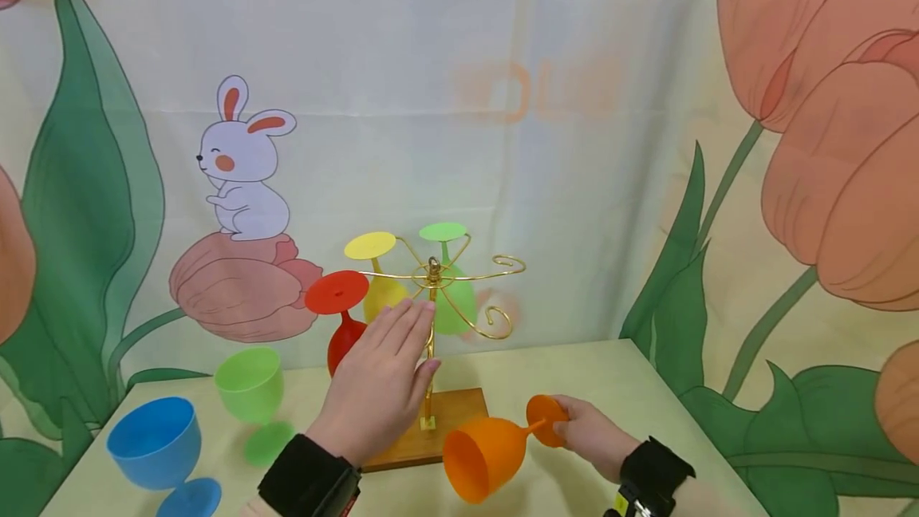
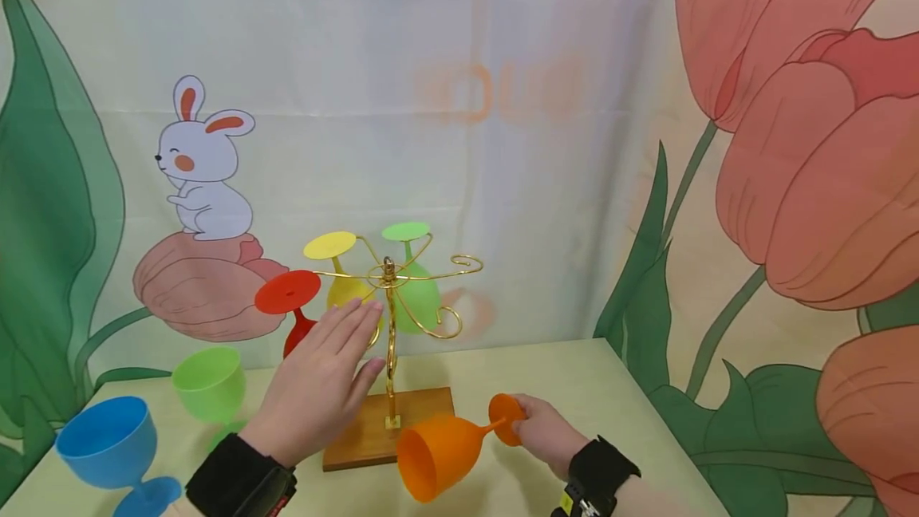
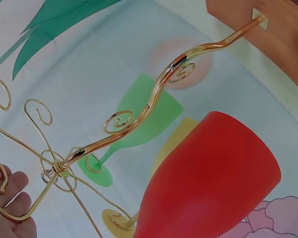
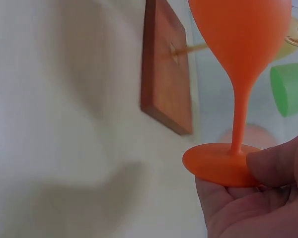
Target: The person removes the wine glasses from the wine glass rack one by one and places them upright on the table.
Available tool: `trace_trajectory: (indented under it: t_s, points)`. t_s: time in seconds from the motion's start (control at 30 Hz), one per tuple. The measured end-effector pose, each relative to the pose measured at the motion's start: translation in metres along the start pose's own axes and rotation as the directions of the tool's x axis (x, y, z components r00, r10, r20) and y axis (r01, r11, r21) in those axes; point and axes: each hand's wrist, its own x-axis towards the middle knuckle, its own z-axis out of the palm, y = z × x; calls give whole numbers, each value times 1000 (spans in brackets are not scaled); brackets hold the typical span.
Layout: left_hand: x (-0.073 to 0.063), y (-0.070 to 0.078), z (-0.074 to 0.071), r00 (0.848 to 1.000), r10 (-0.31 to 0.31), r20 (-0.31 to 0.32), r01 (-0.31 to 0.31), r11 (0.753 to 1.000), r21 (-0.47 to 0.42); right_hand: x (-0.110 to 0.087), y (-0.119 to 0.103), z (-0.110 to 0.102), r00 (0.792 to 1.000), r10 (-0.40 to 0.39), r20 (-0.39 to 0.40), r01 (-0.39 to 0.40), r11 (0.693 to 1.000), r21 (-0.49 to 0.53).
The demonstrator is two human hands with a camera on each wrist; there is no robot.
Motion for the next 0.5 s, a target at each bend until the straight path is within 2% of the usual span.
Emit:
trace_trajectory:
  t_s: [0.17, 0.33, 0.4, 0.5]
  points:
    - [-3, -1, 2, 1000, 21, -6, -21, 1000, -19, -4, 13, 17, 993, 92, 69, -101, 983, 150]
    - [-17, 6, 3, 998, 48, -34, -48, 999, -5, -1, 22, 24, 985, 141, 99, -161, 955, 248]
    - [-25, 13, 4, 995, 82, -49, -83, 996, -14, -1, 23, 26, 983, 156, 98, -178, 943, 282]
    - [-37, 23, 8, 982, 172, -82, -175, 984, -33, -1, 23, 31, 981, 170, 98, -193, 922, 335]
